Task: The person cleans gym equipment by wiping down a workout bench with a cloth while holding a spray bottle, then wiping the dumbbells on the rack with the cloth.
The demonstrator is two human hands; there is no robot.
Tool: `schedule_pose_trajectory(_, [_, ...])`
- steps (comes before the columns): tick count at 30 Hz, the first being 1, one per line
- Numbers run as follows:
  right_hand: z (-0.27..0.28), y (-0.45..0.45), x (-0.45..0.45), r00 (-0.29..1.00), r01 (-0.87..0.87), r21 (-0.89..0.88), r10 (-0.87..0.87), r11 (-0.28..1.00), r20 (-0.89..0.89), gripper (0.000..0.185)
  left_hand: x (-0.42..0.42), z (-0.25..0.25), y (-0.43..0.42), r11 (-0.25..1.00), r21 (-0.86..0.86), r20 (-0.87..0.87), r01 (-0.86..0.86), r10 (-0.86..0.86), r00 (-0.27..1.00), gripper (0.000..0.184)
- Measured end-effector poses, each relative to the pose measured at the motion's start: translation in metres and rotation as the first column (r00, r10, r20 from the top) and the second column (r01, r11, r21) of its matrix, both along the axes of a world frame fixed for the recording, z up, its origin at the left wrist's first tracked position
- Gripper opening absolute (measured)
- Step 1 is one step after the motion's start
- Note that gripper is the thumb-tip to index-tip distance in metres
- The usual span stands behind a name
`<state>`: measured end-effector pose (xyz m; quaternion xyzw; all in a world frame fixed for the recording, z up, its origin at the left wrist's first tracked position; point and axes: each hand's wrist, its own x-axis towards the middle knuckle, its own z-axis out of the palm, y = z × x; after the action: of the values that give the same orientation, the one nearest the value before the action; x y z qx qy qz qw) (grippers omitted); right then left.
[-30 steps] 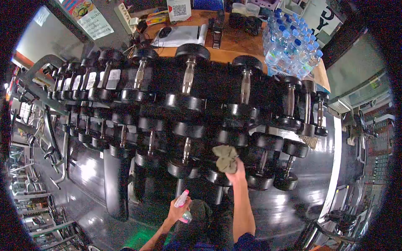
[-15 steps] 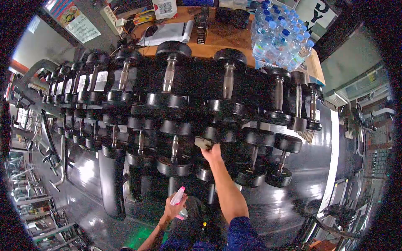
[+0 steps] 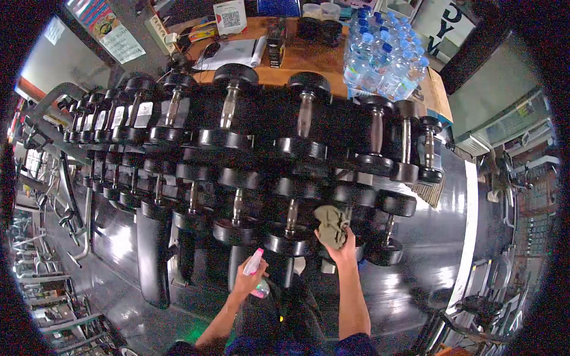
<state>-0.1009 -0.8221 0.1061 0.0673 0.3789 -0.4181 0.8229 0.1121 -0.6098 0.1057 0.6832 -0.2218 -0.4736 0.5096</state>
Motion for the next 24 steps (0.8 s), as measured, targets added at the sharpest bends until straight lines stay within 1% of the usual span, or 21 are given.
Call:
schedule_pose_trajectory(2, [-0.006,0.016,-0.028,0.994,-0.085,0.008,0.086,0.996,-0.072,0.038,-0.002,-0.008,-0.005,0.989,0.009,0.265,0.147,-0.144,0.953,0.02])
schedule_pose_trajectory(3, [-0.016,0.025,-0.041,0.989,-0.142,-0.041,0.139,0.989,-0.058,0.038,-0.002,-0.007,-0.01,0.976,0.028,0.392,0.215,-0.209,0.896,0.02])
schedule_pose_trajectory(4, [-0.027,0.036,-0.051,0.99,-0.131,-0.058,0.127,0.99,-0.062,0.038,-0.003,0.004,-0.019,0.969,0.069,0.436,0.238,-0.244,0.866,0.023])
schedule_pose_trajectory(5, [-0.039,0.046,-0.062,0.991,-0.12,-0.075,0.115,0.99,-0.066,0.037,-0.005,0.002,-0.022,0.965,0.07,0.456,0.252,-0.256,0.853,0.022])
schedule_pose_trajectory(8, [-0.016,0.069,-0.075,0.992,-0.091,0.052,0.096,0.994,-0.083,0.04,-0.008,-0.009,-0.025,0.958,0.094,0.51,0.271,-0.28,0.813,0.023])
schedule_pose_trajectory(11, [-0.019,0.09,-0.089,0.995,-0.082,-0.014,0.081,0.997,-0.061,0.04,-0.014,-0.005,-0.029,0.966,0.14,0.537,0.219,-0.26,0.802,0.025])
schedule_pose_trajectory(12, [-0.015,0.094,-0.092,0.995,-0.074,0.032,0.076,0.997,-0.067,0.042,-0.016,-0.008,-0.03,0.969,0.13,0.574,0.21,-0.246,0.781,0.026])
schedule_pose_trajectory(15, [-0.021,0.106,-0.107,0.99,-0.114,0.068,0.119,0.991,-0.075,0.038,-0.022,-0.015,-0.032,0.978,0.108,0.662,0.18,-0.206,0.721,0.029])
schedule_pose_trajectory(16, [-0.023,0.107,-0.11,0.987,-0.145,0.038,0.147,0.989,-0.066,0.038,-0.024,-0.013,-0.035,0.98,0.104,0.682,0.169,-0.194,0.705,0.029])
schedule_pose_trajectory(17, [-0.025,0.108,-0.112,0.988,-0.141,0.047,0.143,0.989,-0.057,0.038,-0.024,-0.011,-0.038,0.982,0.1,0.701,0.158,-0.182,0.689,0.03])
schedule_pose_trajectory(19, [-0.026,0.108,-0.116,0.99,-0.13,0.066,0.133,0.989,-0.044,0.038,-0.025,-0.012,-0.043,0.983,0.109,0.699,0.144,-0.179,0.693,0.03])
schedule_pose_trajectory(22, [-0.031,0.106,-0.118,0.98,-0.132,0.117,0.147,0.984,-0.133,0.039,-0.026,-0.012,-0.049,0.987,0.077,0.688,0.14,-0.154,0.709,0.03])
schedule_pose_trajectory(24, [-0.031,0.097,-0.113,0.984,-0.137,0.115,0.148,0.984,-0.094,0.039,-0.023,-0.008,-0.055,0.991,0.055,0.688,0.122,-0.126,0.715,0.03])
